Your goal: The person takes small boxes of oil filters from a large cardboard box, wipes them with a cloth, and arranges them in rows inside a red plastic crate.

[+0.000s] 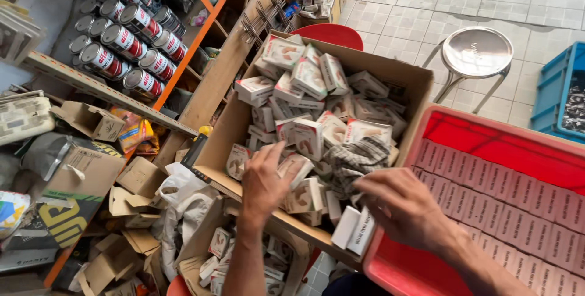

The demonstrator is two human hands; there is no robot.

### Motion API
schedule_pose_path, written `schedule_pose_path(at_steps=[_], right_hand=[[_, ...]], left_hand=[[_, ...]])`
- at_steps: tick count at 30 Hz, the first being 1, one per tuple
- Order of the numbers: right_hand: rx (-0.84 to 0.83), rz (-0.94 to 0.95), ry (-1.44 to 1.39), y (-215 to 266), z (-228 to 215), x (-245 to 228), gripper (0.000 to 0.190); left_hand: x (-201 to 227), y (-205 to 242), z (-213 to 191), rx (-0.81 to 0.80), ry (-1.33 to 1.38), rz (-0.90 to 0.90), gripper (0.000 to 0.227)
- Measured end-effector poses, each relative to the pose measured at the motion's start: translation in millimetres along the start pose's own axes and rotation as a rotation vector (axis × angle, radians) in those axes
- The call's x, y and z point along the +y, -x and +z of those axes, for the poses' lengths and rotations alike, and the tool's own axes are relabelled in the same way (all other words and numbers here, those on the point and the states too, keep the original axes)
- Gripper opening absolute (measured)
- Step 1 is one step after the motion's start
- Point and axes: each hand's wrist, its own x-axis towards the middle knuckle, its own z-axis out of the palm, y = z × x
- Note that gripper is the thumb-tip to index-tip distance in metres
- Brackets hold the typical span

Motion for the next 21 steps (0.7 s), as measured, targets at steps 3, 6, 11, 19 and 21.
schedule_pose_path(at_steps=[3, 6, 11, 19, 21], right_hand=[[-0.353, -0.092, 0.315, -8.6, 20.1, -0.7, 0.048], [-0.372, 0.293, 0.279, -22.9, 27.6, 17.7, 0.071], [-0.633, 0.571, 0.375, 4.1, 61.7, 48.6, 0.075], [0.060, 0.661, -0.075, 10.1, 29.6, 19.2, 0.052], [0.139, 0.677, -0.142, 9.8, 21.8, -4.0, 0.051]], left_hand=[[-53.1, -4.2, -6.4, -0.414, -0.003, -0.139, 0.078], [-53.1, -16.7, -22.3, -0.621, 0.247, 0.028, 0.096], [-109.5, -40.3, 54.0, -0.881, -0.079, 0.355, 0.099], [-77.4, -80.2, 13.0, -1.099, 0.027, 0.329, 0.105], [-78.1, -86.1, 3.1, -1.069, 0.068, 0.369, 0.106]])
